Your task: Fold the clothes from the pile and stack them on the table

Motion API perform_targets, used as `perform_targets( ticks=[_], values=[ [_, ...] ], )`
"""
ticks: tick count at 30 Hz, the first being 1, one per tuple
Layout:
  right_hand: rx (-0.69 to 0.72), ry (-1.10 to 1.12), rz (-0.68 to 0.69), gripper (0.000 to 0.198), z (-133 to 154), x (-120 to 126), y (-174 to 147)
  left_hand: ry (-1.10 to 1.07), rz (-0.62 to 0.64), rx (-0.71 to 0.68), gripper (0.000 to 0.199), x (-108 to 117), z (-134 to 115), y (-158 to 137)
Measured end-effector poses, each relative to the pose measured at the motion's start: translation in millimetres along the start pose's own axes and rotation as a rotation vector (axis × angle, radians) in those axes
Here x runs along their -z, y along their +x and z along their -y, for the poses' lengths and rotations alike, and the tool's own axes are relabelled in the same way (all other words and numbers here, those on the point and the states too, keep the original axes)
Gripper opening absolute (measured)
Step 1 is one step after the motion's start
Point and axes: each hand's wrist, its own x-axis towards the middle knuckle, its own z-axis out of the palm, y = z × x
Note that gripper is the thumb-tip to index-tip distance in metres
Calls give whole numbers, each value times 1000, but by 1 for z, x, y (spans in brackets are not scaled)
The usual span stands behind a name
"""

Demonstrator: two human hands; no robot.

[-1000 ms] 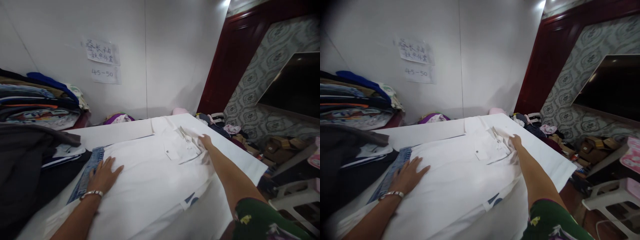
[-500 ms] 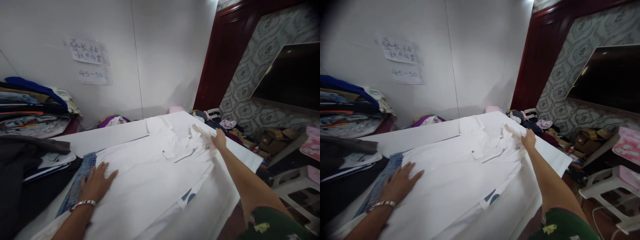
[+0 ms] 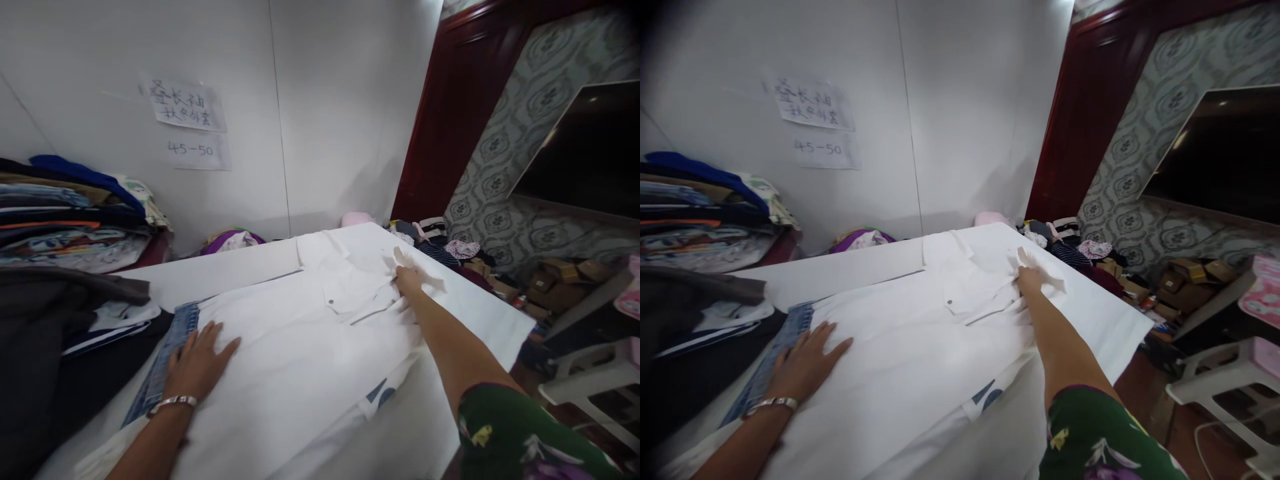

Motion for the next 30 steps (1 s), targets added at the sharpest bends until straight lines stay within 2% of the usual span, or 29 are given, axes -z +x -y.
perform_targets(
  ticks=[3,7,9,11,12,14,17,19,22,26,28,30],
  values=[
    [-78,35,13,25,-8,2,1,11,18,3,71,1,-2,1],
    [-13,84,-54,33,5,13,-3,17,17,9,71,1,-2,1],
    [84,106,-121,42,22,15,-12,7,14,9,71,1,-2,0],
    [265,143,-140,48,43,11,-25,0,11,8,71,0,-2,-1],
    [369,157,-102,51,54,7,-31,-1,11,8,71,1,-2,-1],
    [508,157,66,59,72,-2,-43,-4,12,11,71,1,-3,-2],
    [462,96,319,64,90,-9,-52,-9,20,22,70,4,-5,-3],
    [420,68,362,63,94,-7,-54,-5,26,25,69,5,-6,-5],
    [408,42,343,61,99,3,-59,-7,23,27,68,7,-7,-6],
    [475,32,97,62,115,8,-75,-26,3,24,68,5,-6,-6],
    [540,60,128,62,124,3,-84,-35,3,24,67,4,-6,-6],
    [542,77,247,62,127,-6,-89,-53,9,23,66,4,-6,-8]
  ],
)
